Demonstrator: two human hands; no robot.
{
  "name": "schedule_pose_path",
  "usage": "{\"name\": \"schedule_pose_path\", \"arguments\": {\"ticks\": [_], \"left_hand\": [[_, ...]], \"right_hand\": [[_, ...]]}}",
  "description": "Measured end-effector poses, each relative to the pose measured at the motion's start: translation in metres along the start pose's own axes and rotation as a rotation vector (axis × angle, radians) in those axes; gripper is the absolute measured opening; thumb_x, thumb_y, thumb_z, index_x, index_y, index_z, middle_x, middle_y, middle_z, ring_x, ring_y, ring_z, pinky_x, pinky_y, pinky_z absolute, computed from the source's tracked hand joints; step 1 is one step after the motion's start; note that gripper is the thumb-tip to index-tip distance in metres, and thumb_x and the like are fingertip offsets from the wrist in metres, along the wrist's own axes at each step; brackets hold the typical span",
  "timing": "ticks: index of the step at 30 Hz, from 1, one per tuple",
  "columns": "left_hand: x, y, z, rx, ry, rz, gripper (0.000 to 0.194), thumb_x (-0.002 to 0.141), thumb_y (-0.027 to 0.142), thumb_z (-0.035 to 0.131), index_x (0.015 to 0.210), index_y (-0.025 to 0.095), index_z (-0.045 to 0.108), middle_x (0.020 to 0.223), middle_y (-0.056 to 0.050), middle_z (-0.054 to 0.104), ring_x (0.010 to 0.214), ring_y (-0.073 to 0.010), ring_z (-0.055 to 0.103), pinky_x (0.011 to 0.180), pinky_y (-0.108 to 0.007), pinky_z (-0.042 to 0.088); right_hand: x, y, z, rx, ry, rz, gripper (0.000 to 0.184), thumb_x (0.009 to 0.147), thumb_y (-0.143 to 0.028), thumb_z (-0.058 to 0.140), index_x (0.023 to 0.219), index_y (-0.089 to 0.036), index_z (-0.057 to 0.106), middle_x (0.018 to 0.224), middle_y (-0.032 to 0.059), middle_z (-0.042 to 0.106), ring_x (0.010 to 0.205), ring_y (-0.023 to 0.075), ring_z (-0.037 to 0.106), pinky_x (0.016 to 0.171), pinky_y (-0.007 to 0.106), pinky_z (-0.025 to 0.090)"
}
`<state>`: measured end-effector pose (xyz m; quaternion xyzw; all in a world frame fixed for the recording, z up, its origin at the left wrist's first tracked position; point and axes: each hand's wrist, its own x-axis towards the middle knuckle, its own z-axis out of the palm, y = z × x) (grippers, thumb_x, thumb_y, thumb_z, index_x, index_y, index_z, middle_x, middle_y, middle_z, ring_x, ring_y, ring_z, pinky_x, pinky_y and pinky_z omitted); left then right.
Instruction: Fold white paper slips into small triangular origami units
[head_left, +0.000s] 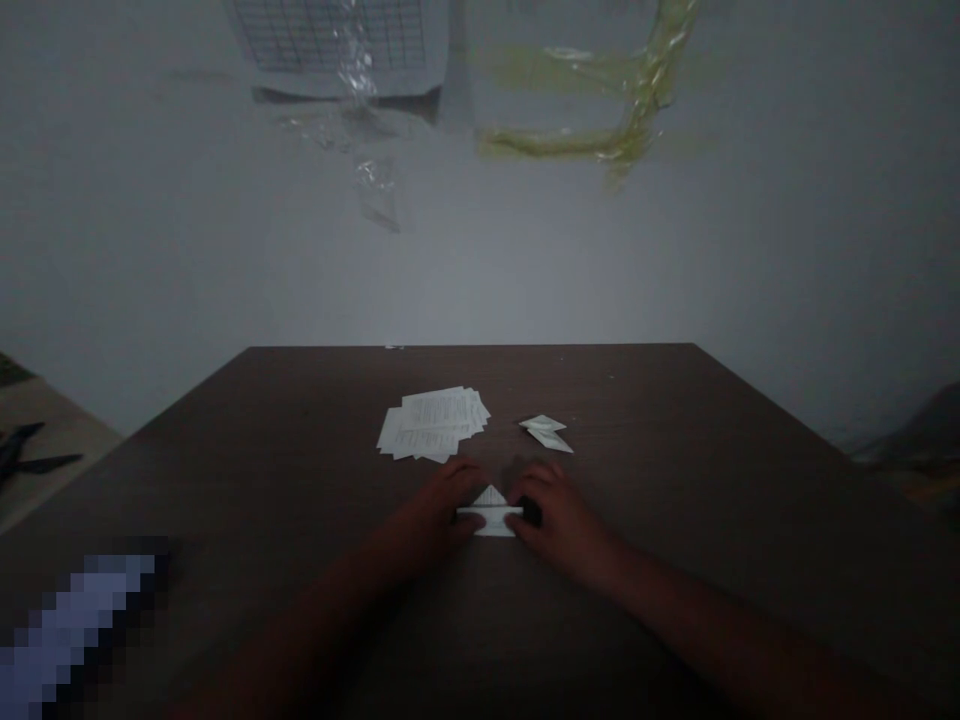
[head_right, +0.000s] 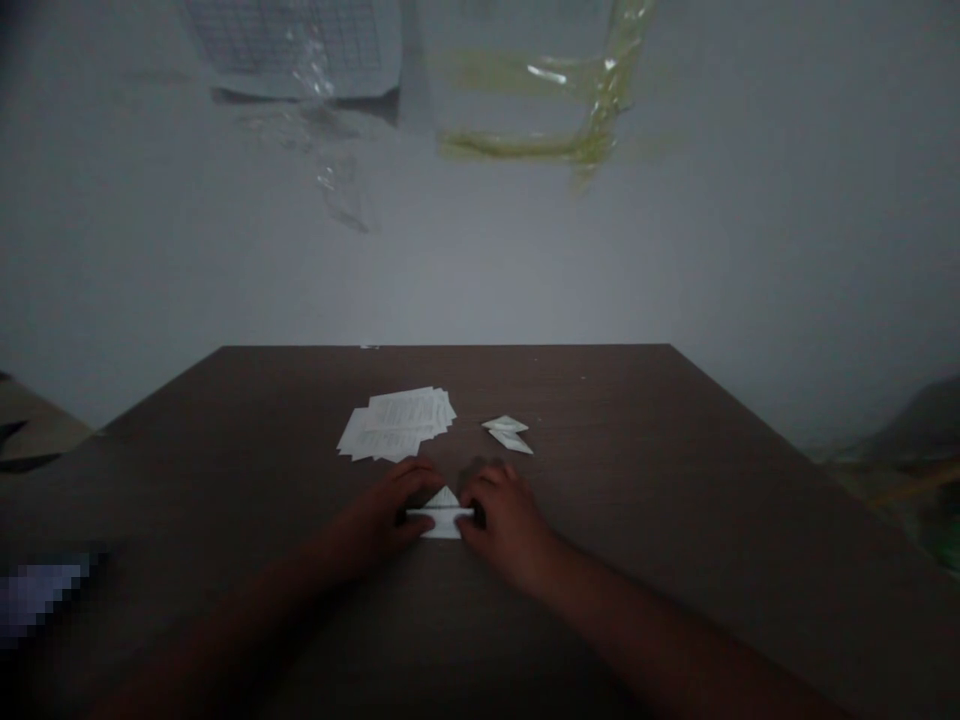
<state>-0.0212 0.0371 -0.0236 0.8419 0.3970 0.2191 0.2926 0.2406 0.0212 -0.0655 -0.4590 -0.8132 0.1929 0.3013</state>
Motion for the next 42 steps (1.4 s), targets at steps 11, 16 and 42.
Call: {"name": "schedule_pose_path", "arguments": {"ticks": [11, 16, 42], "left_hand": [[-0.006, -0.004, 0.003, 0.029, 0.003, -0.125, 0.054, 0.097, 0.018, 0.073, 0.150, 0.027, 0.073, 0.121, -0.004, 0.082, 0.102, -0.0266, 0.076, 0.095, -0.037, 0.065], [-0.004, 0.012, -0.006, 0.086, -0.050, 0.043, 0.028, 0.104, 0.012, 0.061, 0.121, 0.024, 0.081, 0.120, -0.006, 0.080, 0.110, -0.0263, 0.075, 0.102, -0.037, 0.061], [0.001, 0.012, 0.005, 0.202, -0.035, -0.126, 0.016, 0.108, 0.019, 0.064, 0.099, 0.024, 0.076, 0.103, -0.004, 0.082, 0.096, -0.0247, 0.075, 0.091, -0.035, 0.059]], "right_hand": [[0.002, -0.009, -0.006, 0.135, -0.019, 0.064, 0.018, 0.092, -0.009, 0.081, 0.098, -0.025, 0.078, 0.099, 0.0029, 0.081, 0.097, 0.0251, 0.074, 0.092, 0.040, 0.057], [0.001, -0.010, -0.010, 0.056, 0.017, -0.107, 0.025, 0.095, -0.006, 0.077, 0.111, -0.025, 0.077, 0.107, 0.0048, 0.083, 0.103, 0.0271, 0.074, 0.097, 0.044, 0.057], [0.008, -0.004, -0.009, -0.090, -0.067, 0.009, 0.019, 0.112, -0.030, 0.078, 0.094, -0.023, 0.080, 0.095, 0.0056, 0.075, 0.098, 0.0271, 0.071, 0.092, 0.043, 0.058]]}}
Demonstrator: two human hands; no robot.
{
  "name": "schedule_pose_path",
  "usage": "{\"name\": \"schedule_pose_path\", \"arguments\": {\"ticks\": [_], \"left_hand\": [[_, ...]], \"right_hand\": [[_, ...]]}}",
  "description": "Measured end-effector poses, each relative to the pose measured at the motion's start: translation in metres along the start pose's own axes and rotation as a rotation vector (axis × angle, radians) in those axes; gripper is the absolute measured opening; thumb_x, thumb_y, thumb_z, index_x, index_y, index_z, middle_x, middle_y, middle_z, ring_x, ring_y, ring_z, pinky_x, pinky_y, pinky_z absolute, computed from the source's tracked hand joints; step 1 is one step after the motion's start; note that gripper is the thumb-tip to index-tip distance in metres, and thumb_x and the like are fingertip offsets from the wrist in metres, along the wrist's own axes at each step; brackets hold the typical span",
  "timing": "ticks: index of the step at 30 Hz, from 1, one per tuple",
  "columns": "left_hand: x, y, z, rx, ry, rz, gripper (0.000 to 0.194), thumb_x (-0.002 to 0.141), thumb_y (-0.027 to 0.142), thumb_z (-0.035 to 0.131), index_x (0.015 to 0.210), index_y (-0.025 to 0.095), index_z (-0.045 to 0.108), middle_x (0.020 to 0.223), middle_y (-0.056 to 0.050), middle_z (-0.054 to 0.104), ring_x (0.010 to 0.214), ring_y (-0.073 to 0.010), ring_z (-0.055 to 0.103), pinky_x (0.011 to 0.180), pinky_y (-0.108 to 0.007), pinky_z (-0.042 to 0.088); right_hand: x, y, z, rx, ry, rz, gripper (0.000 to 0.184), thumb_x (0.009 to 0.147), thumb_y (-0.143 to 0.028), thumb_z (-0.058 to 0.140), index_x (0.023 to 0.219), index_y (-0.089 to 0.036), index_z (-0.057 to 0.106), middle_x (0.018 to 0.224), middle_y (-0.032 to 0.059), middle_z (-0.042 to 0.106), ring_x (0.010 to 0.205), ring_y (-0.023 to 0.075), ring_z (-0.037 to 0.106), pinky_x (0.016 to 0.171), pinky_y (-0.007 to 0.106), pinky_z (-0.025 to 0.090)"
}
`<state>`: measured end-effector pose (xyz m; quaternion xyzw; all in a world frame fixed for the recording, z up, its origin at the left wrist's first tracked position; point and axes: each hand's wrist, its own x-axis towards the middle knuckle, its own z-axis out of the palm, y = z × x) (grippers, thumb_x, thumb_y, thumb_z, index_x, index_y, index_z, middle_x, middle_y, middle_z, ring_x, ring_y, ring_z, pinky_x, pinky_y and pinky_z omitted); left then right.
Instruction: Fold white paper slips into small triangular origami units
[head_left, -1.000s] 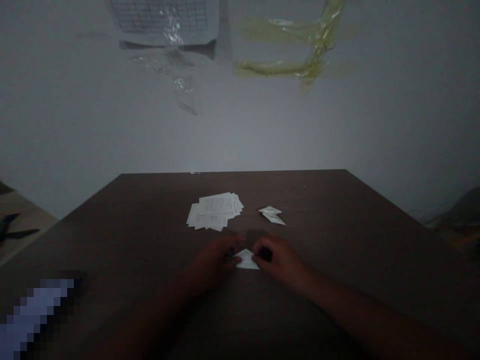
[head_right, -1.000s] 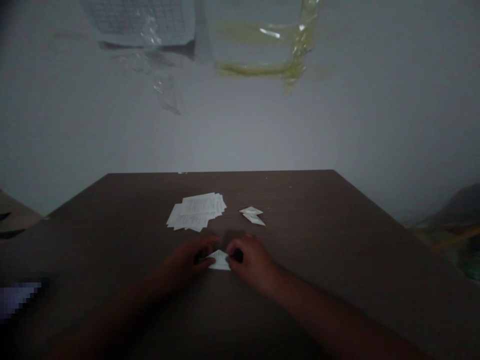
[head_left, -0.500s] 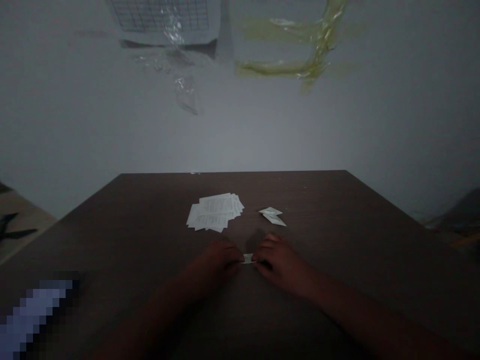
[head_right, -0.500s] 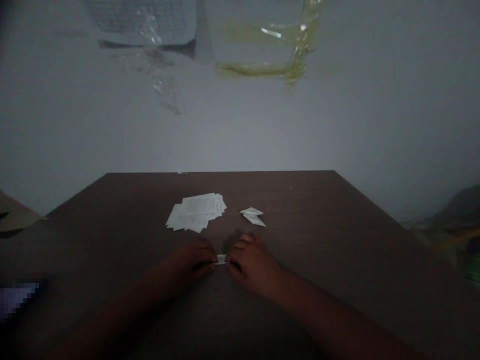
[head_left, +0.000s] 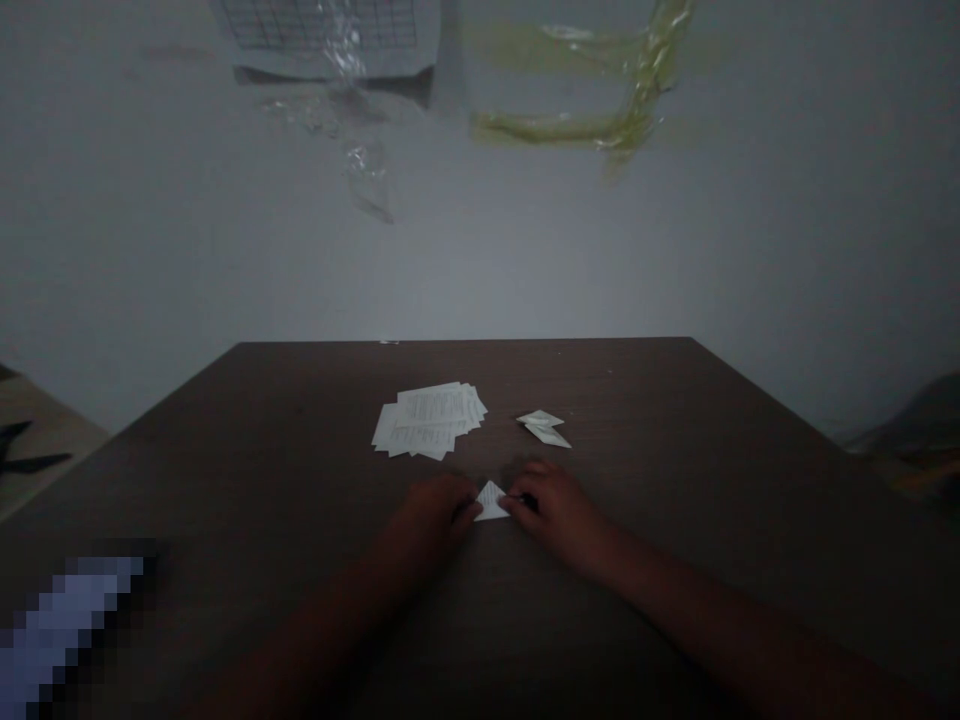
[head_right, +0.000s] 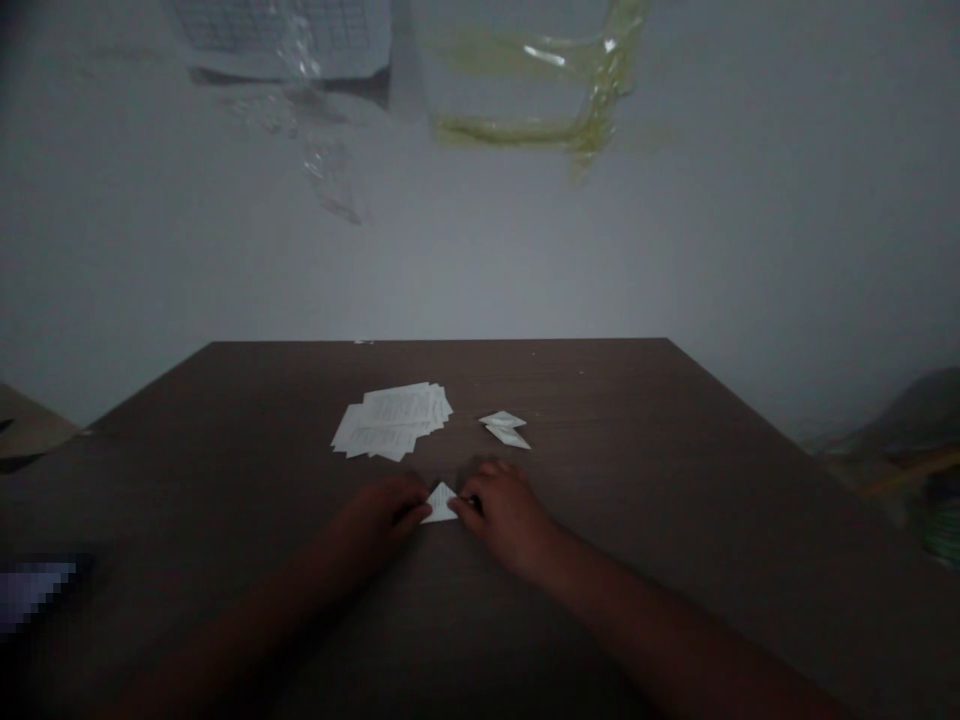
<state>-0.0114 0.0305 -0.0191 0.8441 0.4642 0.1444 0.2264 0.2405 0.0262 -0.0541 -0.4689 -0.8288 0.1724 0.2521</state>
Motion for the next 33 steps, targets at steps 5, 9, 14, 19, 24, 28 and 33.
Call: {"name": "schedule_pose_path", "arguments": {"ticks": [5, 9, 14, 19, 24, 28, 33], "left_hand": [[0.000, 0.008, 0.000, 0.044, -0.009, -0.070, 0.019, 0.108, 0.016, 0.063, 0.098, 0.021, 0.078, 0.106, -0.008, 0.081, 0.104, -0.0283, 0.076, 0.100, -0.041, 0.059], [0.001, 0.012, -0.001, 0.047, -0.012, -0.101, 0.022, 0.110, 0.016, 0.063, 0.099, 0.020, 0.081, 0.110, -0.010, 0.081, 0.110, -0.0296, 0.076, 0.104, -0.043, 0.059], [0.003, 0.013, -0.002, 0.034, 0.014, -0.114, 0.022, 0.109, 0.016, 0.063, 0.103, 0.018, 0.084, 0.115, -0.012, 0.080, 0.111, -0.0306, 0.077, 0.106, -0.046, 0.061], [0.006, 0.008, 0.000, 0.015, 0.024, -0.095, 0.023, 0.110, 0.017, 0.063, 0.107, 0.019, 0.086, 0.115, -0.011, 0.084, 0.109, -0.0315, 0.080, 0.105, -0.048, 0.063], [0.009, 0.007, 0.001, 0.058, -0.006, -0.088, 0.028, 0.110, 0.015, 0.060, 0.119, 0.017, 0.087, 0.123, -0.015, 0.085, 0.116, -0.0335, 0.081, 0.109, -0.050, 0.063], [0.012, 0.012, 0.000, 0.117, -0.038, -0.125, 0.030, 0.112, 0.013, 0.059, 0.122, 0.017, 0.087, 0.125, -0.015, 0.085, 0.119, -0.0318, 0.081, 0.112, -0.047, 0.062], [0.011, 0.016, 0.000, 0.144, -0.018, -0.132, 0.030, 0.112, 0.013, 0.058, 0.117, 0.016, 0.087, 0.121, -0.015, 0.085, 0.116, -0.0314, 0.080, 0.108, -0.045, 0.061]], "right_hand": [[0.001, -0.004, 0.000, -0.058, 0.015, 0.046, 0.014, 0.113, -0.030, 0.076, 0.101, -0.023, 0.079, 0.108, 0.0091, 0.076, 0.108, 0.0302, 0.072, 0.097, 0.045, 0.059], [0.003, -0.007, -0.002, -0.073, 0.000, 0.096, 0.014, 0.111, -0.030, 0.078, 0.100, -0.022, 0.079, 0.109, 0.0105, 0.075, 0.109, 0.0321, 0.073, 0.097, 0.046, 0.059], [0.008, -0.010, 0.000, -0.110, -0.005, 0.123, 0.017, 0.110, -0.030, 0.081, 0.095, -0.022, 0.079, 0.108, 0.0110, 0.075, 0.112, 0.0344, 0.072, 0.101, 0.049, 0.059], [0.011, -0.010, 0.003, -0.137, 0.002, 0.148, 0.021, 0.110, -0.031, 0.081, 0.091, -0.021, 0.080, 0.113, 0.0134, 0.074, 0.118, 0.0384, 0.070, 0.106, 0.055, 0.057], [0.011, -0.007, 0.005, -0.129, 0.023, 0.125, 0.022, 0.110, -0.032, 0.080, 0.090, -0.021, 0.079, 0.114, 0.0141, 0.074, 0.120, 0.0388, 0.069, 0.107, 0.057, 0.057], [0.013, -0.007, 0.005, -0.137, 0.089, 0.131, 0.017, 0.106, -0.033, 0.083, 0.096, -0.022, 0.077, 0.113, 0.0137, 0.074, 0.116, 0.0382, 0.069, 0.102, 0.056, 0.061], [0.001, -0.017, 0.007, -0.251, 0.181, -0.068, 0.005, 0.110, -0.023, 0.074, 0.111, -0.022, 0.079, 0.118, 0.0132, 0.078, 0.116, 0.0360, 0.071, 0.103, 0.055, 0.063]]}}
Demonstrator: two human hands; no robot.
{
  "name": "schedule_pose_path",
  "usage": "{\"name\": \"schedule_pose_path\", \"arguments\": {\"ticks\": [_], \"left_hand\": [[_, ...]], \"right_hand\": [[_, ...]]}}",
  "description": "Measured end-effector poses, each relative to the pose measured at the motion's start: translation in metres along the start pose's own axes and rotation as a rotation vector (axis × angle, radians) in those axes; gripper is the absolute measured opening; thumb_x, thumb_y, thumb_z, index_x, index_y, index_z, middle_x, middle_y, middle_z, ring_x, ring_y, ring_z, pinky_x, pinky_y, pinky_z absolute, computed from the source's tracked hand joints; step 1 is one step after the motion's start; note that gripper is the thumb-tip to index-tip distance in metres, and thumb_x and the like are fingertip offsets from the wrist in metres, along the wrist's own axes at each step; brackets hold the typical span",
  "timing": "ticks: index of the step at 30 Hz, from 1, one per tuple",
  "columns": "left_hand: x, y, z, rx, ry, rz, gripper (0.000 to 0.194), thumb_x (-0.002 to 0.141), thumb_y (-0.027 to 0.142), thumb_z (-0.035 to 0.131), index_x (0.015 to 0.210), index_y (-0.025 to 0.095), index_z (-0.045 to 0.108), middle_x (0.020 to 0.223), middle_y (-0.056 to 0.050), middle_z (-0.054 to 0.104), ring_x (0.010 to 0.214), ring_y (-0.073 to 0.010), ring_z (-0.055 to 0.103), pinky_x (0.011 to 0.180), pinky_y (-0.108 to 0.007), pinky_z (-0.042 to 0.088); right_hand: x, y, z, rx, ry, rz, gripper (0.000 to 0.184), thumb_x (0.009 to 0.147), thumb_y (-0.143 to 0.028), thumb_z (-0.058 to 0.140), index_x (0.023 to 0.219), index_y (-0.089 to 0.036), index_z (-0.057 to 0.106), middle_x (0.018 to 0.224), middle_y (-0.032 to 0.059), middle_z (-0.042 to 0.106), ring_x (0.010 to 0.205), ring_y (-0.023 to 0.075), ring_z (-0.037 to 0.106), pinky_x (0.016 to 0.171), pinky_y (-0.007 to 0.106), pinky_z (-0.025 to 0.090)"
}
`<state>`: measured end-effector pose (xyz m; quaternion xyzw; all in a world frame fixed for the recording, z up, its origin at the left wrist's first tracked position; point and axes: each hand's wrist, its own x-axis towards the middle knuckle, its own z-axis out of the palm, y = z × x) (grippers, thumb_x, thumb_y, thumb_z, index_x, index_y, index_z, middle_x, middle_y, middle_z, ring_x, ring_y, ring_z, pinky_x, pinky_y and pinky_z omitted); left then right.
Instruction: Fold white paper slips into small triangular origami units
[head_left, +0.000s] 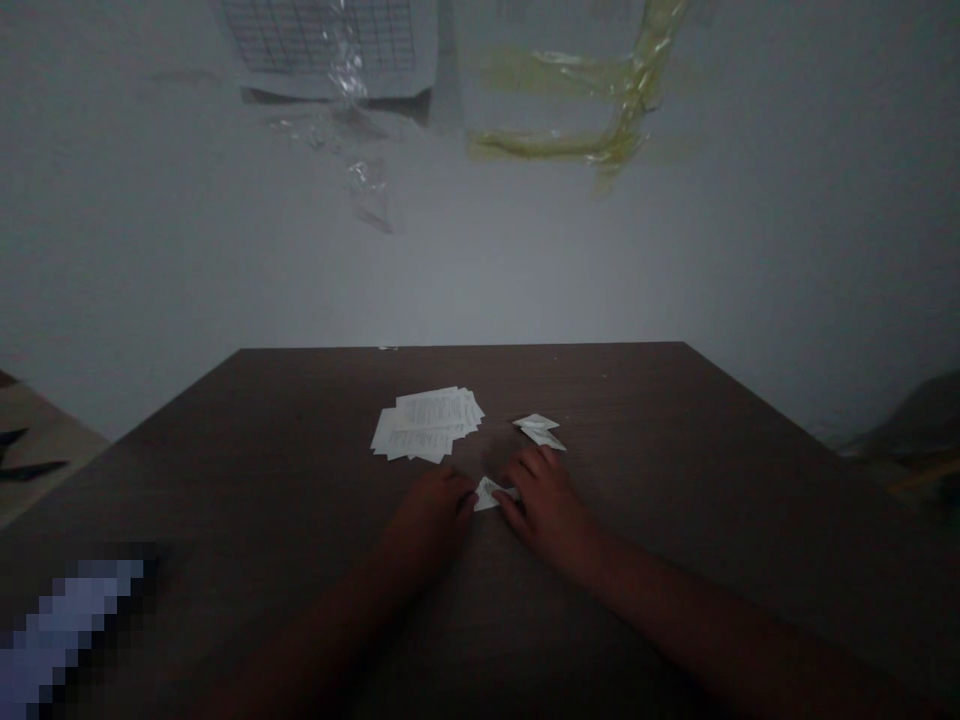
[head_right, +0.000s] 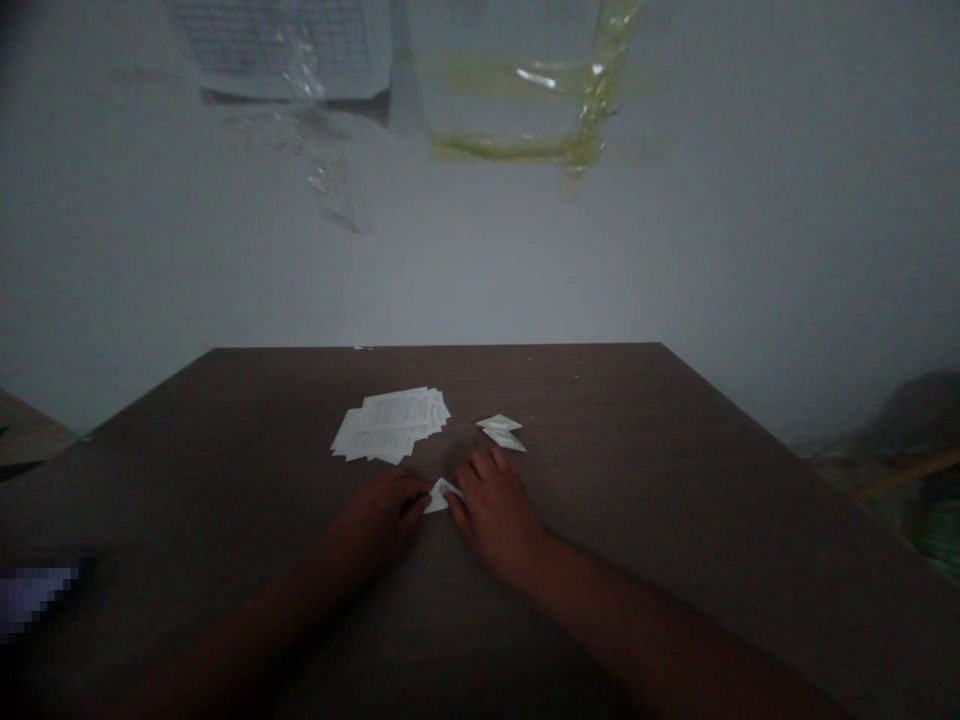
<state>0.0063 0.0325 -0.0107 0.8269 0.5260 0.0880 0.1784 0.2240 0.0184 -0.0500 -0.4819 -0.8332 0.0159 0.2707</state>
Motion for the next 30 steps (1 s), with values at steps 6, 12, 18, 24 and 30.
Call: {"name": "schedule_pose_path", "arguments": {"ticks": [6, 12, 18, 24, 30], "left_hand": [[-0.001, 0.000, 0.003, 0.021, 0.020, 0.004, 0.030, 0.110, 0.010, 0.058, 0.110, 0.018, 0.087, 0.114, -0.012, 0.083, 0.109, -0.0298, 0.079, 0.102, -0.040, 0.061], [-0.005, -0.002, 0.007, 0.033, 0.064, 0.042, 0.034, 0.110, 0.009, 0.057, 0.128, 0.018, 0.084, 0.133, -0.015, 0.079, 0.125, -0.0320, 0.075, 0.116, -0.045, 0.059], [-0.004, -0.016, 0.003, -0.016, 0.037, 0.091, 0.033, 0.109, 0.013, 0.067, 0.133, 0.022, 0.088, 0.133, -0.012, 0.077, 0.126, -0.0323, 0.073, 0.117, -0.047, 0.059], [-0.003, -0.032, -0.006, -0.047, -0.033, 0.132, 0.043, 0.108, 0.013, 0.069, 0.144, 0.029, 0.086, 0.143, -0.011, 0.076, 0.134, -0.0337, 0.071, 0.122, -0.051, 0.056], [-0.004, -0.038, -0.008, -0.094, -0.046, 0.173, 0.047, 0.105, 0.010, 0.067, 0.146, 0.027, 0.084, 0.145, -0.012, 0.076, 0.136, -0.0323, 0.069, 0.122, -0.050, 0.056]], "right_hand": [[-0.023, -0.021, 0.001, -0.103, -0.111, -0.216, 0.023, 0.110, -0.016, 0.070, 0.131, -0.017, 0.080, 0.124, 0.0145, 0.085, 0.115, 0.0334, 0.079, 0.108, 0.049, 0.066], [-0.017, -0.021, -0.010, -0.092, -0.219, -0.212, 0.027, 0.109, -0.018, 0.073, 0.134, -0.013, 0.081, 0.130, 0.0163, 0.085, 0.118, 0.0345, 0.081, 0.114, 0.052, 0.065], [-0.012, -0.014, -0.016, -0.020, -0.243, -0.166, 0.030, 0.109, -0.017, 0.071, 0.137, -0.019, 0.082, 0.133, 0.0142, 0.085, 0.124, 0.0340, 0.079, 0.117, 0.053, 0.063], [-0.012, 0.005, -0.021, 0.000, -0.190, -0.057, 0.023, 0.108, -0.017, 0.070, 0.110, -0.025, 0.091, 0.125, 0.0145, 0.083, 0.118, 0.0374, 0.077, 0.106, 0.057, 0.065], [-0.007, 0.017, -0.030, -0.089, -0.224, 0.039, 0.021, 0.106, -0.020, 0.072, 0.093, -0.024, 0.088, 0.104, 0.0154, 0.080, 0.116, 0.0417, 0.074, 0.103, 0.061, 0.062]]}}
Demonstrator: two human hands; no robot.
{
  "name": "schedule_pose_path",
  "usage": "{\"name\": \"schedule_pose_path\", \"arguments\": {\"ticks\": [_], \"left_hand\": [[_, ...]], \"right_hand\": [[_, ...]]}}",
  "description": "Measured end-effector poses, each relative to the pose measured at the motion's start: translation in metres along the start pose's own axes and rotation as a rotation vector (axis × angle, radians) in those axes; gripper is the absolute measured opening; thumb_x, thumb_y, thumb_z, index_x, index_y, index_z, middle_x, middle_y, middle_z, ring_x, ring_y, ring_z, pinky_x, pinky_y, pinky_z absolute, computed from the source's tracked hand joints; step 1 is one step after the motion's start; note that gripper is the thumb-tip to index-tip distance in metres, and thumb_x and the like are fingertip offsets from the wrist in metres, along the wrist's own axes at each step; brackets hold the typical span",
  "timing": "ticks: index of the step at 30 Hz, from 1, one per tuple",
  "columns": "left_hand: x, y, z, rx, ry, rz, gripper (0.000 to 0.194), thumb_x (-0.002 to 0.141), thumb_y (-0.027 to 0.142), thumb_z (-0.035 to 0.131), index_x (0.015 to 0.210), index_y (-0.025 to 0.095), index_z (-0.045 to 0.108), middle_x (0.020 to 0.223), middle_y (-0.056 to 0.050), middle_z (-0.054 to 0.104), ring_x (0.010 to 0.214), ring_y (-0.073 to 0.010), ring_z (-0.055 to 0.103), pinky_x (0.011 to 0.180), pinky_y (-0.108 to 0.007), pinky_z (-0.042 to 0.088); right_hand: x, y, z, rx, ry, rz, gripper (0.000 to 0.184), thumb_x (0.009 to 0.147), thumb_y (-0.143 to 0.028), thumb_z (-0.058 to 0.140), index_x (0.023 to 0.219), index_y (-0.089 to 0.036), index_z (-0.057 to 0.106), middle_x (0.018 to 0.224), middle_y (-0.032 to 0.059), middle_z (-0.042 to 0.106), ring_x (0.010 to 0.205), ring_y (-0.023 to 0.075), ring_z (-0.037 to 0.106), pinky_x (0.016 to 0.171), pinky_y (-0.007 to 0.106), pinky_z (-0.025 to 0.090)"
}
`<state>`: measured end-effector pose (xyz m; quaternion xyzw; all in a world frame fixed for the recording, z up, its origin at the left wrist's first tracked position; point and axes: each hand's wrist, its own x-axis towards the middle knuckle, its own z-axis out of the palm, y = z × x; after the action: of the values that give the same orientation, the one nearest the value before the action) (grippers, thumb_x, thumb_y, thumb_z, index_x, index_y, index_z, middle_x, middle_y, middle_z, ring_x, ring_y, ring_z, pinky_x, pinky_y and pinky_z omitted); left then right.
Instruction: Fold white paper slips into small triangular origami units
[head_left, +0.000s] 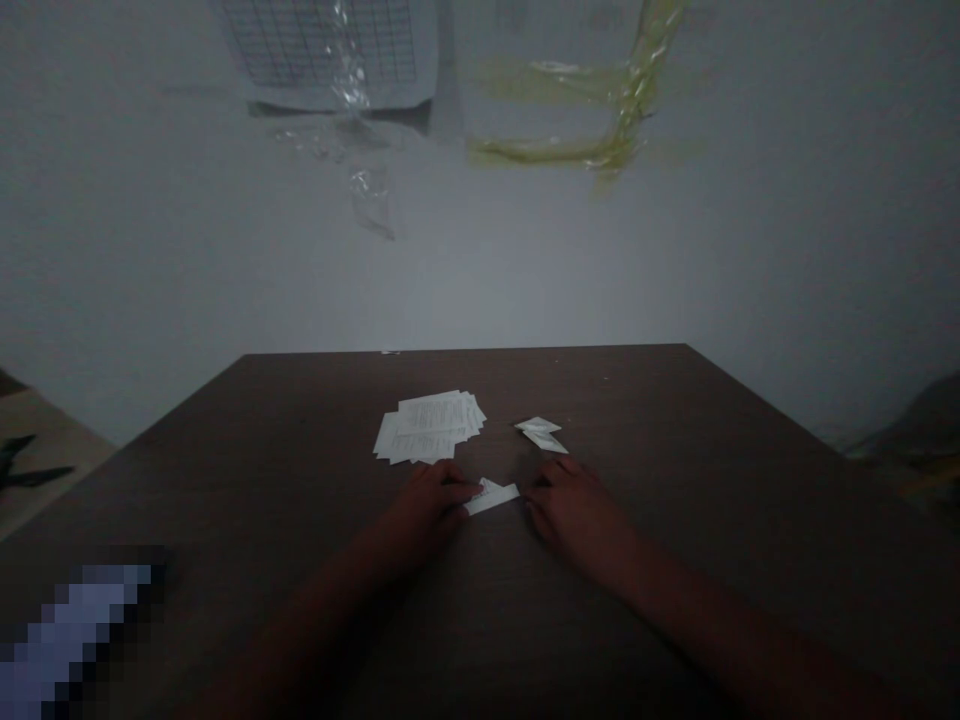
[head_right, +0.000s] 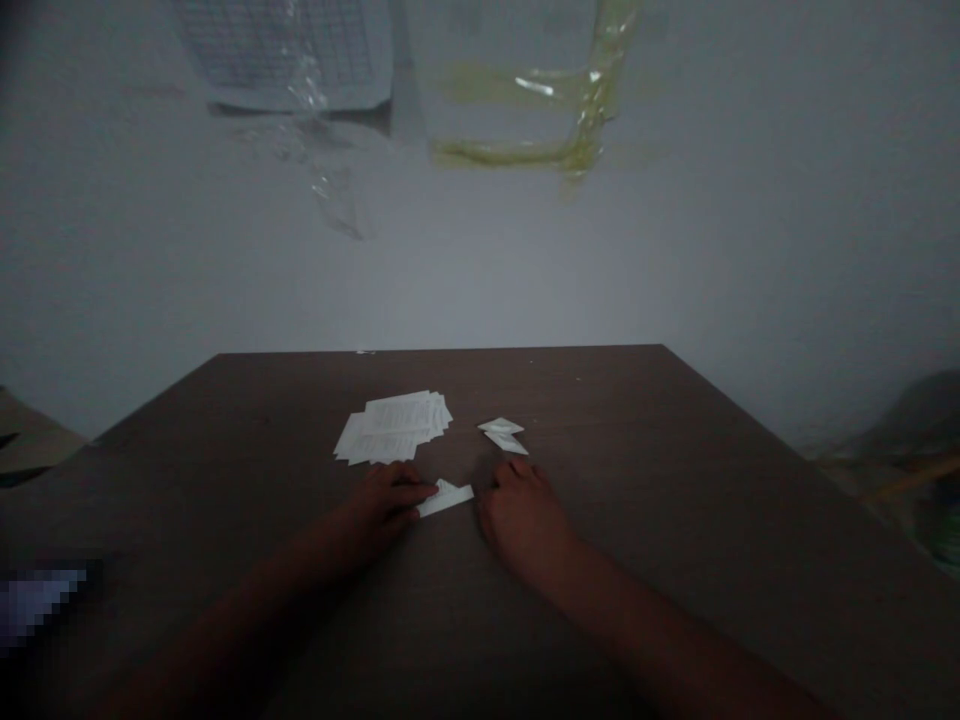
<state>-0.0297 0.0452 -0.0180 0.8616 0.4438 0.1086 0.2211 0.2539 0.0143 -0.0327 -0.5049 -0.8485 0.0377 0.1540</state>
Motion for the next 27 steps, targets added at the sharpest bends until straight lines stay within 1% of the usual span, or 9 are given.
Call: {"name": "schedule_pose_path", "arguments": {"ticks": [2, 4, 7, 10, 14, 17, 21, 24, 27], "left_hand": [[-0.001, 0.002, 0.000, -0.004, 0.013, 0.027, 0.047, 0.104, 0.009, 0.066, 0.144, 0.027, 0.084, 0.143, -0.011, 0.077, 0.134, -0.0324, 0.070, 0.121, -0.051, 0.056], [-0.002, 0.007, 0.001, 0.000, 0.027, 0.054, 0.050, 0.102, 0.006, 0.063, 0.142, 0.026, 0.084, 0.141, -0.010, 0.079, 0.132, -0.0327, 0.071, 0.120, -0.051, 0.055], [-0.003, 0.013, 0.003, -0.020, 0.050, 0.066, 0.055, 0.101, 0.002, 0.059, 0.145, 0.025, 0.082, 0.145, -0.011, 0.078, 0.137, -0.0329, 0.070, 0.123, -0.049, 0.053], [-0.003, 0.015, 0.006, -0.060, 0.055, 0.062, 0.052, 0.100, 0.003, 0.059, 0.143, 0.024, 0.079, 0.147, -0.011, 0.078, 0.139, -0.0311, 0.070, 0.125, -0.046, 0.052], [-0.002, 0.011, 0.008, -0.085, 0.057, 0.045, 0.042, 0.097, 0.003, 0.063, 0.132, 0.023, 0.077, 0.142, -0.008, 0.079, 0.135, -0.0297, 0.071, 0.123, -0.044, 0.053], [-0.001, 0.007, 0.011, -0.099, 0.056, 0.034, 0.039, 0.096, 0.003, 0.064, 0.127, 0.024, 0.076, 0.139, -0.008, 0.080, 0.134, -0.0300, 0.072, 0.121, -0.045, 0.054], [0.000, 0.005, 0.014, -0.142, 0.063, 0.084, 0.042, 0.095, 0.002, 0.065, 0.127, 0.027, 0.076, 0.140, -0.006, 0.081, 0.133, -0.0287, 0.072, 0.120, -0.046, 0.055], [0.001, 0.006, 0.013, -0.165, 0.081, 0.094, 0.039, 0.095, 0.002, 0.064, 0.125, 0.025, 0.076, 0.131, -0.005, 0.081, 0.123, -0.0268, 0.074, 0.113, -0.044, 0.058], [0.002, 0.008, 0.011, -0.160, 0.077, 0.073, 0.031, 0.096, 0.006, 0.065, 0.118, 0.024, 0.074, 0.125, -0.006, 0.080, 0.116, -0.0263, 0.074, 0.107, -0.043, 0.060]], "right_hand": [[0.002, -0.002, 0.002, 0.029, 0.021, 0.022, 0.017, 0.108, -0.024, 0.072, 0.099, -0.022, 0.087, 0.111, 0.0168, 0.081, 0.120, 0.0432, 0.073, 0.106, 0.064, 0.061], [0.003, -0.006, 0.008, 0.097, 0.058, 0.027, 0.015, 0.108, -0.028, 0.075, 0.114, -0.021, 0.086, 0.124, 0.0175, 0.081, 0.126, 0.0429, 0.072, 0.111, 0.065, 0.059], [0.005, -0.006, 0.020, 0.201, 0.069, 0.026, 0.028, 0.101, -0.026, 0.081, 0.129, -0.022, 0.083, 0.133, 0.0158, 0.080, 0.131, 0.0407, 0.071, 0.114, 0.061, 0.059], [0.009, -0.001, 0.029, 0.294, 0.069, 0.066, 0.027, 0.095, -0.019, 0.083, 0.121, -0.025, 0.084, 0.123, 0.0105, 0.080, 0.122, 0.0359, 0.072, 0.107, 0.055, 0.059], [0.014, 0.005, 0.031, 0.392, 0.057, 0.142, 0.019, 0.089, -0.016, 0.086, 0.105, -0.026, 0.082, 0.109, 0.0061, 0.079, 0.113, 0.0326, 0.073, 0.100, 0.048, 0.058], [0.015, 0.005, 0.029, 0.419, 0.059, 0.164, 0.022, 0.087, -0.015, 0.087, 0.105, -0.026, 0.081, 0.110, 0.0063, 0.080, 0.111, 0.0316, 0.073, 0.098, 0.046, 0.058], [0.016, 0.004, 0.028, 0.406, 0.052, 0.166, 0.024, 0.087, -0.016, 0.088, 0.108, -0.025, 0.082, 0.113, 0.0075, 0.081, 0.115, 0.0335, 0.073, 0.102, 0.049, 0.057], [0.017, 0.004, 0.028, 0.416, 0.036, 0.150, 0.019, 0.088, -0.014, 0.087, 0.102, -0.025, 0.082, 0.109, 0.0065, 0.080, 0.113, 0.0322, 0.073, 0.101, 0.048, 0.057], [0.016, 0.006, 0.031, 0.439, 0.069, 0.145, 0.018, 0.089, -0.012, 0.086, 0.100, -0.025, 0.082, 0.107, 0.0054, 0.079, 0.111, 0.0311, 0.073, 0.100, 0.047, 0.057]]}}
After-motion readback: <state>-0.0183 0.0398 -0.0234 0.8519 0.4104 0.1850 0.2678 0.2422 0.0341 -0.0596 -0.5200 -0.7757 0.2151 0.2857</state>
